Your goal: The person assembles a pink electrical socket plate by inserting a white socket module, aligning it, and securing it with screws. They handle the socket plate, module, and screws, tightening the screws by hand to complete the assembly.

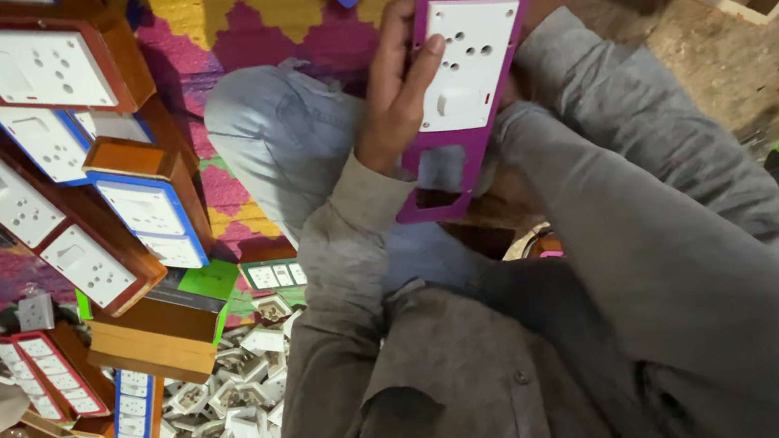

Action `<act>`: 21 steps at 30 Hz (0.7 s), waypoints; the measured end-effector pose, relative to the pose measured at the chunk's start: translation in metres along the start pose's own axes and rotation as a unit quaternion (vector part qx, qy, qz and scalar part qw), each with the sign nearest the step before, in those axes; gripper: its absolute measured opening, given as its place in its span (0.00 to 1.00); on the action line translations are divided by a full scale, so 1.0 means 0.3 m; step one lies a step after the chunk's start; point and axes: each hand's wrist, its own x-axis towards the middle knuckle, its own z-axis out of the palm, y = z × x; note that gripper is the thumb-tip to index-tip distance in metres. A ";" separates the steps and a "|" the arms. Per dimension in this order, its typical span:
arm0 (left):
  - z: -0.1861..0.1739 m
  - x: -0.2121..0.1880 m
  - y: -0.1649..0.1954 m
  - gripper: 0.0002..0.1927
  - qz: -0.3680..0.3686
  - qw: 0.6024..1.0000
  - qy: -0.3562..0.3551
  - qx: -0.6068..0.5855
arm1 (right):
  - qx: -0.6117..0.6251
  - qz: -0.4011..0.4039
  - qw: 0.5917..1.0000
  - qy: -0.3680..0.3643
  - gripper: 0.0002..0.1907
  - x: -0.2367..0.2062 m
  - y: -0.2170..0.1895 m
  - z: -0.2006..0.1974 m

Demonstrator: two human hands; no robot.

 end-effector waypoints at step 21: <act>-0.029 0.025 -0.087 0.20 -0.005 0.999 -0.021 -0.031 | -0.065 -0.090 0.993 -0.027 0.14 0.031 0.035 -0.023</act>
